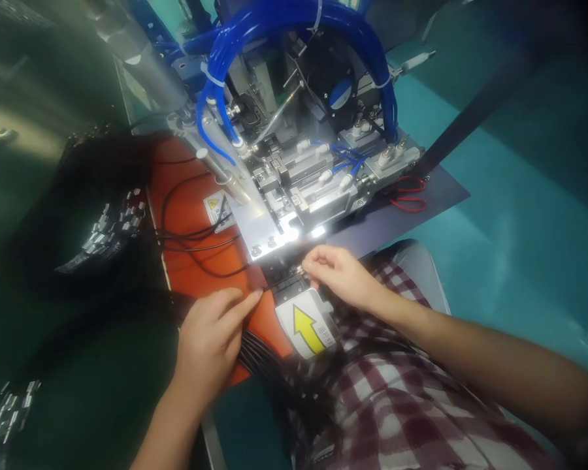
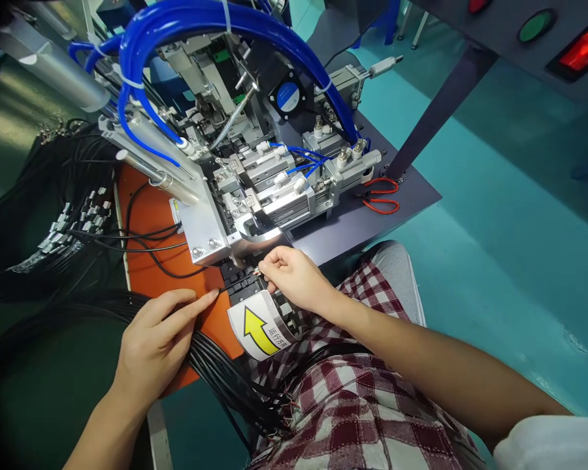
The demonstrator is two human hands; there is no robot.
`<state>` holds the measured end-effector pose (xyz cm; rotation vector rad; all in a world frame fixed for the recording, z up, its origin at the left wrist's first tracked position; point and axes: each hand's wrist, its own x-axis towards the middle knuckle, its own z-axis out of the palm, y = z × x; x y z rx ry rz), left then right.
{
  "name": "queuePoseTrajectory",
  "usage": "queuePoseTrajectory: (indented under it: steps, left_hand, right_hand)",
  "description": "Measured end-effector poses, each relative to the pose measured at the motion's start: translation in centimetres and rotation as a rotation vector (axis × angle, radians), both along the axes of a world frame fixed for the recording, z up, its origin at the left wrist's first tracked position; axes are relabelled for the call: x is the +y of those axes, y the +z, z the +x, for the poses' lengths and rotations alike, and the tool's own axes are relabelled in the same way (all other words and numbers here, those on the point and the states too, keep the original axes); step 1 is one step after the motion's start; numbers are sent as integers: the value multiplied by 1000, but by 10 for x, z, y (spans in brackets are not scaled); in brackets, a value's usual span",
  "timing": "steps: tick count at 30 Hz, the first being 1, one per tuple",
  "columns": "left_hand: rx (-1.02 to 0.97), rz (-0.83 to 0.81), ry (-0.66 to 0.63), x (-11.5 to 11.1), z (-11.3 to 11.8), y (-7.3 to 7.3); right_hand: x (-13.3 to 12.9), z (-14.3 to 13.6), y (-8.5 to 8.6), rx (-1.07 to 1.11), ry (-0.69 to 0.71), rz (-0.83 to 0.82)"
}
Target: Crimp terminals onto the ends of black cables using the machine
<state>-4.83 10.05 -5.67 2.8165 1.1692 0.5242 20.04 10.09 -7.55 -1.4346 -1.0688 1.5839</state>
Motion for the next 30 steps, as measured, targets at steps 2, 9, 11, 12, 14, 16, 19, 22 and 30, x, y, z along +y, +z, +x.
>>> queuePoseTrajectory:
  steps: [2, 9, 11, 12, 14, 16, 19, 22, 30]
  left_hand:
    - [2, -11, -2, 0, 0, 0]
    - [0, -7, -15, -1, 0, 0]
    - [0, -14, -17, 0, 0, -1]
    - [-1, -18, -17, 0, 0, -1]
    - [-1, -21, -17, 0, 0, -2]
    - [-1, -15, -21, -1, 0, -2]
    - [16, 14, -23, -1, 0, -1]
    - [41, 41, -21, -2, 1, 0]
    - [-8, 1, -22, -1, 3, 0]
  right_hand:
    - [1, 0, -2, 22, -15, -9]
    - [-1, -3, -6, -7, -27, 44]
    - [-2, -4, -7, -5, -33, 62]
    - [-2, -5, -8, -2, -35, 71]
    - [-3, -6, -10, -13, -36, 86]
    - [-4, -7, -11, -38, -37, 96]
    - [-6, -7, -12, -72, -46, 106]
    - [-5, -5, -9, -103, -32, 101]
    - [-2, -1, -7, 73, -82, 16]
